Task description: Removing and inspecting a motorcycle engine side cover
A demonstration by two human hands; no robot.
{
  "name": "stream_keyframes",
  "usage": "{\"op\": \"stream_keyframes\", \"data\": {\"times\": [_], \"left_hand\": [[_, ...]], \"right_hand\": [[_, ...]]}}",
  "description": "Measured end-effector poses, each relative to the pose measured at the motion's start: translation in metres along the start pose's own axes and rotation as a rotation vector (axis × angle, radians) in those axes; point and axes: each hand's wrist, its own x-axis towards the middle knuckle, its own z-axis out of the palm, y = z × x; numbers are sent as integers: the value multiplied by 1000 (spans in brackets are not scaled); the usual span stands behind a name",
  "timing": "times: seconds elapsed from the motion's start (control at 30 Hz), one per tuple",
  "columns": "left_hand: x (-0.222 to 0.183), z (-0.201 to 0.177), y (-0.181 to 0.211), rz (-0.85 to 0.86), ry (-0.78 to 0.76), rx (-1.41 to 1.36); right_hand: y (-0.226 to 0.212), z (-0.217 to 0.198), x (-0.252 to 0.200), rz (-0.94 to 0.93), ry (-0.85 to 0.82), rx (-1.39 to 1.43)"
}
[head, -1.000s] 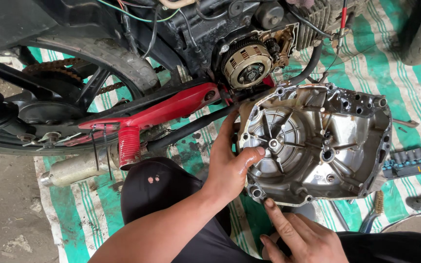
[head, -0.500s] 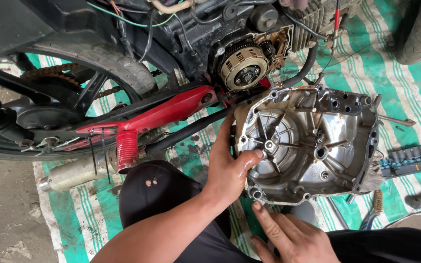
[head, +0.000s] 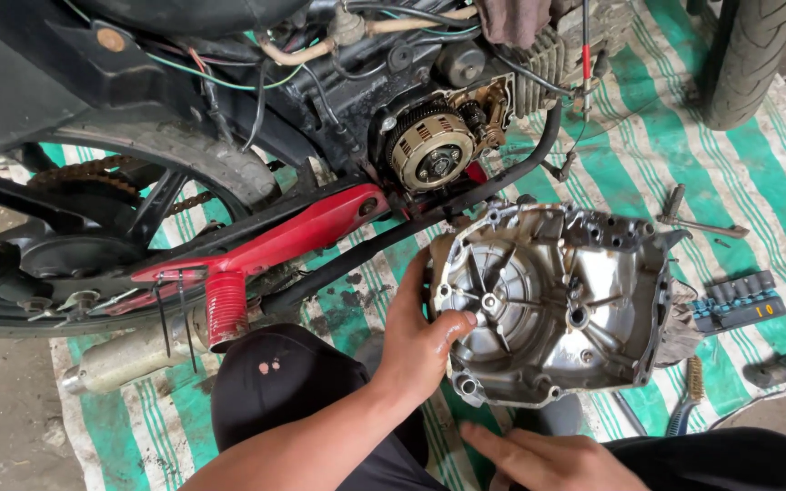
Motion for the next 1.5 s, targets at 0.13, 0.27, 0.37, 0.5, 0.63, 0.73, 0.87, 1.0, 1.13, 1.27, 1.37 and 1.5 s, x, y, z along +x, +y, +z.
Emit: {"op": "stream_keyframes", "data": {"times": [0.13,0.27,0.37,0.5,0.63,0.73,0.87,1.0,1.13,1.27,1.37,1.5], "left_hand": [[-1,8,-31,-238,29,16],[-4,16,-31,-425,-51,154],[-5,21,-28,-493,-90,225],[-9,25,-27,-534,-122,371],[-12,26,-27,-552,-136,403],[-15,24,-37,-568,-77,309],[-15,23,-39,-514,-51,262],[-14,24,-45,-533,-19,262],[-13,24,-79,-521,75,117],[-7,30,-108,-516,110,98],[-1,46,-113,-553,141,171],[15,63,-151,-545,204,238]], "right_hand": [[17,-70,-13,-65,-159,318],[42,-92,-47,542,-7,73],[48,-107,-54,784,149,-18],[40,-115,-48,1006,96,-228],[38,-115,-52,1005,69,-272],[36,-118,-59,973,129,-307],[39,-126,-75,955,203,-299],[43,-132,-89,873,329,-214],[43,-136,-99,862,316,-226],[43,-139,-103,796,346,-160],[44,-141,-102,755,387,-132],[33,-148,-95,724,392,-143]]}}
